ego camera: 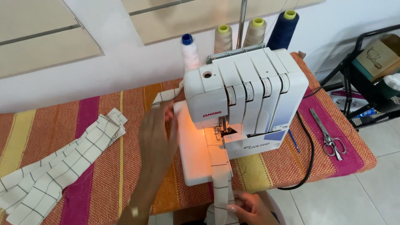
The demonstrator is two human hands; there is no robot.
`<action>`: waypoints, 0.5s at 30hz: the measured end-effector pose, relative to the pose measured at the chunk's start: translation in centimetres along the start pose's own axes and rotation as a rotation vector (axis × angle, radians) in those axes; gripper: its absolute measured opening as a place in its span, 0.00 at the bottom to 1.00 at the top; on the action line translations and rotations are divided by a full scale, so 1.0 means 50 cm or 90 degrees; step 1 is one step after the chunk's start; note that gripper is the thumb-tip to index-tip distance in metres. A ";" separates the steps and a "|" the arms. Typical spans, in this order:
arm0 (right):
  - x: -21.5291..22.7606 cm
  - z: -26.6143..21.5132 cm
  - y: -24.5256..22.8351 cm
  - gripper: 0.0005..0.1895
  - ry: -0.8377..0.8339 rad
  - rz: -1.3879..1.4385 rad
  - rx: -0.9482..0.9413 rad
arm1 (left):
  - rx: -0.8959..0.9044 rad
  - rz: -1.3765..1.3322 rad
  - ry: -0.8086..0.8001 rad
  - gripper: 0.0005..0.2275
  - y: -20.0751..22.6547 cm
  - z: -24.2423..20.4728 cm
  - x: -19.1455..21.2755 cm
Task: Sewing and folding checkered fabric strips using a serger machine and scissors.
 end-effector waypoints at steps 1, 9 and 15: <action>0.018 -0.008 -0.004 0.24 0.060 -0.032 -0.017 | 0.011 -0.049 0.062 0.07 0.038 -0.074 0.047; 0.014 0.004 -0.007 0.10 0.013 -0.017 0.056 | 0.219 -0.212 0.225 0.22 0.214 -0.557 -0.119; 0.021 0.016 -0.007 0.06 0.055 -0.212 0.144 | 0.300 -0.350 0.360 0.12 0.147 -0.665 -0.161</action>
Point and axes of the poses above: each hand's wrist, its own z-axis towards the middle knuckle, its own x-axis out of the back of the hand, y = z × x, the point moved 9 cm from there along z, towards the middle knuckle, and after that the axes turned 1 degree about z, right-handed, at the moved point
